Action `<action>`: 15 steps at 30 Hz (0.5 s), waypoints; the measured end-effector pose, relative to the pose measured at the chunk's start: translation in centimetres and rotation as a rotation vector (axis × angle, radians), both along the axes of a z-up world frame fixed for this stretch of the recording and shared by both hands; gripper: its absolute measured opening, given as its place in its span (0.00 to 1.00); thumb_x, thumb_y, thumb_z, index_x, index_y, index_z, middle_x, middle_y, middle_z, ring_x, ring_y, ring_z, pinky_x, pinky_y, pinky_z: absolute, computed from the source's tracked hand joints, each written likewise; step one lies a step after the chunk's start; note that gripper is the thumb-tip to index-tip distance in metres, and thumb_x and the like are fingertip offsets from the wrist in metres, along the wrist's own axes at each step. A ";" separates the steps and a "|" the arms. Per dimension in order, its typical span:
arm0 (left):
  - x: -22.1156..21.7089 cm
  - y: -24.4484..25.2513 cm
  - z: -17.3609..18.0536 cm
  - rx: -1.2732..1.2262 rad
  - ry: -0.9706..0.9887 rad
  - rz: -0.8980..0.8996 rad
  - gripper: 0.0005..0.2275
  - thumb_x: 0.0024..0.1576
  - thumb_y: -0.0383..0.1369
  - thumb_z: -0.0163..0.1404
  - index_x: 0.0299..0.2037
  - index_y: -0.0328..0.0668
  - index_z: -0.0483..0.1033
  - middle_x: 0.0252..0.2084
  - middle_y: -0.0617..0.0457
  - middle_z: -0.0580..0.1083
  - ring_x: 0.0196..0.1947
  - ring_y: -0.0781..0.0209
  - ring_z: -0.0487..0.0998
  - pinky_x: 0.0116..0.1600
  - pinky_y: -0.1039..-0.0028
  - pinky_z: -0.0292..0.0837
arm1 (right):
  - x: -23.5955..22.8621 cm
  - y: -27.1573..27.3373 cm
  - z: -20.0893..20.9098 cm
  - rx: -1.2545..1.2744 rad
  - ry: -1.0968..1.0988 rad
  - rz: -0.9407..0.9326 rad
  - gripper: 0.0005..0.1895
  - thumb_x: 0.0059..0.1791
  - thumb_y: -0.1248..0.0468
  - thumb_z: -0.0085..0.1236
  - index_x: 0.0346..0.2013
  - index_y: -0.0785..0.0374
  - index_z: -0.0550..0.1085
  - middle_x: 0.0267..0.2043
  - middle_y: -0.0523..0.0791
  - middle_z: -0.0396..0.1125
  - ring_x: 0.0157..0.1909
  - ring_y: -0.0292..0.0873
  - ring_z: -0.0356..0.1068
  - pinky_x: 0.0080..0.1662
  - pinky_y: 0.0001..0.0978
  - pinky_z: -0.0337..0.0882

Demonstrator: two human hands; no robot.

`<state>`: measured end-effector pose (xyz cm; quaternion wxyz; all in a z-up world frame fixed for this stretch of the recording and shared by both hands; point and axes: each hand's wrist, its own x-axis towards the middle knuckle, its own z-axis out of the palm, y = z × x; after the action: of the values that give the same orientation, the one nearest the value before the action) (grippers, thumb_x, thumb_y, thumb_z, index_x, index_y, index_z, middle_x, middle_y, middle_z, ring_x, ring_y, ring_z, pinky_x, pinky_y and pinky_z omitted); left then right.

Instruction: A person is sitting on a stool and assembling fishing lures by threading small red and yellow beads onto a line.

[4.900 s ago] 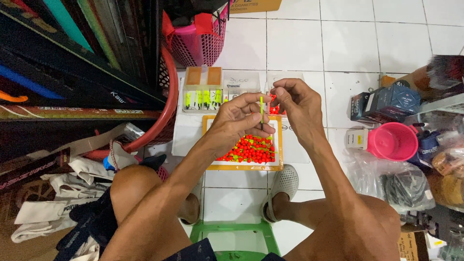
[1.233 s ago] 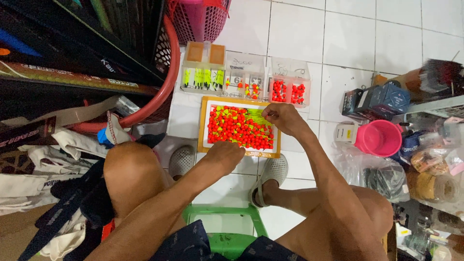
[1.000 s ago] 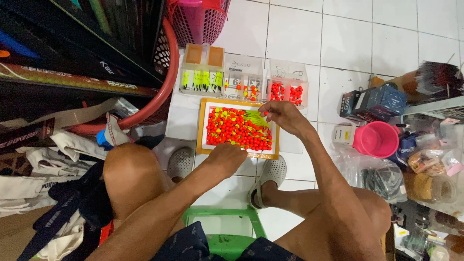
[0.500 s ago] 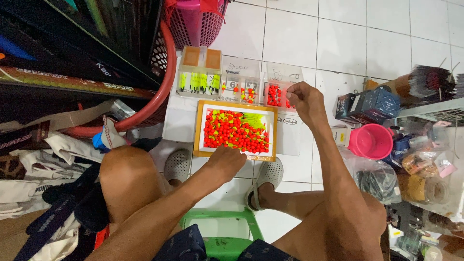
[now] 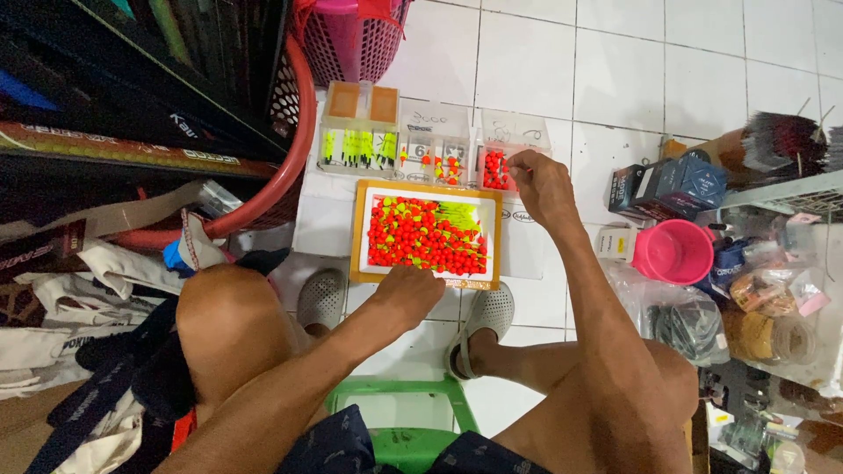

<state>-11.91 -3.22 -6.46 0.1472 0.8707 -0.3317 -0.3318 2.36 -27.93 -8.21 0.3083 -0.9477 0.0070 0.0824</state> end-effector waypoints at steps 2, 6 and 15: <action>-0.2 -0.2 -0.4 0.011 -0.012 -0.015 0.10 0.51 0.13 0.57 0.41 0.32 0.80 0.27 0.42 0.76 0.25 0.55 0.78 0.37 0.61 0.81 | -0.4 -0.2 0.6 -0.066 0.013 0.006 0.09 0.56 0.66 0.56 0.50 0.56 0.78 0.44 0.48 0.75 0.46 0.50 0.75 0.51 0.49 0.72; -0.5 -0.3 -0.7 0.022 -0.032 -0.044 0.11 0.50 0.13 0.57 0.40 0.32 0.79 0.26 0.42 0.75 0.25 0.54 0.78 0.37 0.60 0.81 | -0.8 0.5 0.0 -0.202 0.056 0.116 0.10 0.53 0.67 0.58 0.48 0.52 0.80 0.45 0.48 0.76 0.51 0.57 0.75 0.54 0.55 0.73; -0.4 -0.3 -1.0 0.014 -0.021 -0.024 0.11 0.51 0.14 0.57 0.41 0.33 0.80 0.27 0.42 0.75 0.25 0.55 0.78 0.40 0.59 0.81 | -5.4 3.9 2.0 -0.331 0.138 0.593 0.11 0.49 0.73 0.61 0.44 0.57 0.81 0.43 0.50 0.76 0.49 0.54 0.76 0.48 0.45 0.77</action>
<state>-12.29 -3.56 -7.45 0.1334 0.8711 -0.3414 -0.3268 -3.03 -24.02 -6.25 0.1116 -0.9378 -0.2348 0.2301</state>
